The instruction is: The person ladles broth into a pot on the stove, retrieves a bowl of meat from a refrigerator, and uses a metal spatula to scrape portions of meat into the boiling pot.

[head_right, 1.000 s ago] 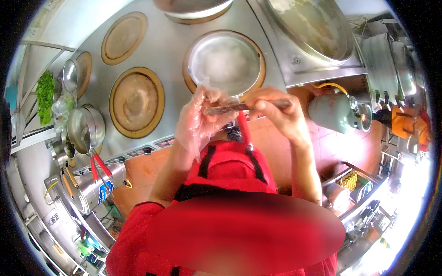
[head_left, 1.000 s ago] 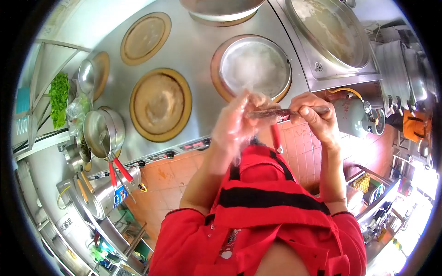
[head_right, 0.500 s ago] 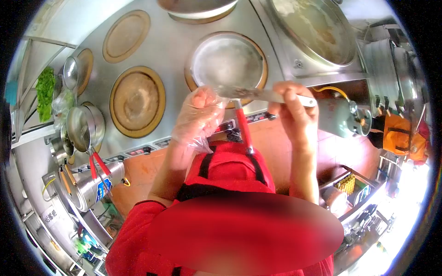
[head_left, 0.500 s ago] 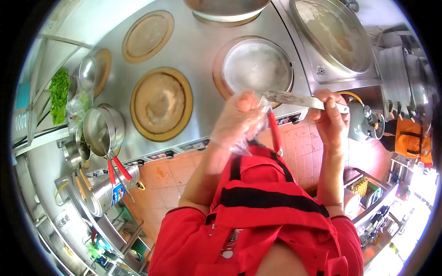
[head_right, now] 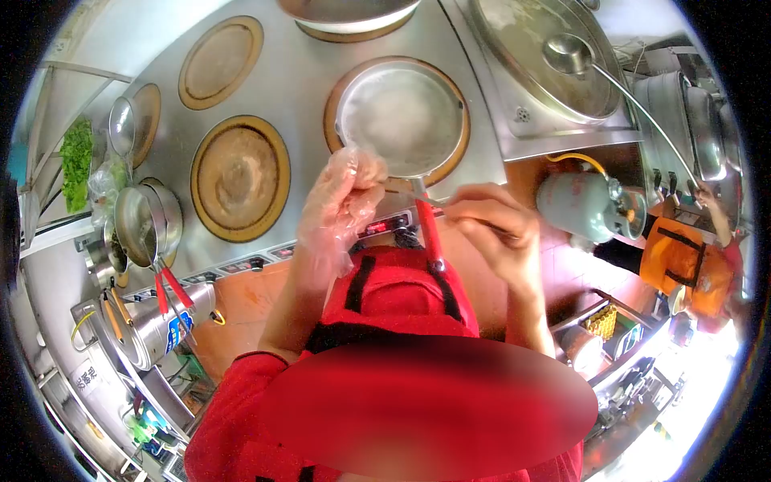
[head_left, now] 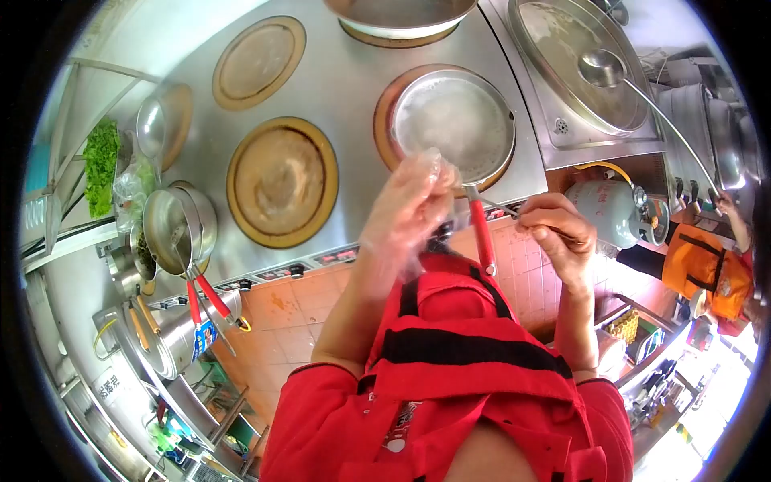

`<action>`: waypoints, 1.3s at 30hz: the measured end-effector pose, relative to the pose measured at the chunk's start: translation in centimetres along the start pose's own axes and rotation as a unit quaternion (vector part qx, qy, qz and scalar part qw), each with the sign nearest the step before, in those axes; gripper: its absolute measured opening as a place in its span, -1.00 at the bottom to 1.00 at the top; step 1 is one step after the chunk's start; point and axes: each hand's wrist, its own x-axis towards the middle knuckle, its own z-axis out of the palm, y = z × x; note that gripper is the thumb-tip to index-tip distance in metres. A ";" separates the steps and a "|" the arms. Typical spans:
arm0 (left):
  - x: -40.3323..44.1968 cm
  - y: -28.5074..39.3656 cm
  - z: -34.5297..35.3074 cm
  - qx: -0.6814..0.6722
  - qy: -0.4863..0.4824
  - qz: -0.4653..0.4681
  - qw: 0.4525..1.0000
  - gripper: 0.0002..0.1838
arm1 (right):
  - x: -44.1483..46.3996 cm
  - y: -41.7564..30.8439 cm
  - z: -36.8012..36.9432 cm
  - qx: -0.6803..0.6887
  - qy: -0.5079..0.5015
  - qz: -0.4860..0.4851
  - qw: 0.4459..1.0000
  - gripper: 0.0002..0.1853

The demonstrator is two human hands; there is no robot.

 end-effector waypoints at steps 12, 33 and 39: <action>-0.2 0.5 3.6 0.240 0.120 -0.092 0.959 -0.87 | 1.5 0.5 0.5 0.226 0.101 -0.008 0.969 -0.74; 0.0 0.7 2.8 0.241 0.137 -0.062 0.959 -0.89 | 2.9 6.2 1.2 0.298 0.157 0.123 0.934 -0.80; -2.3 2.3 1.1 -0.062 0.124 0.024 0.990 -0.75 | 4.3 7.7 0.8 -0.157 0.060 0.038 0.985 -0.83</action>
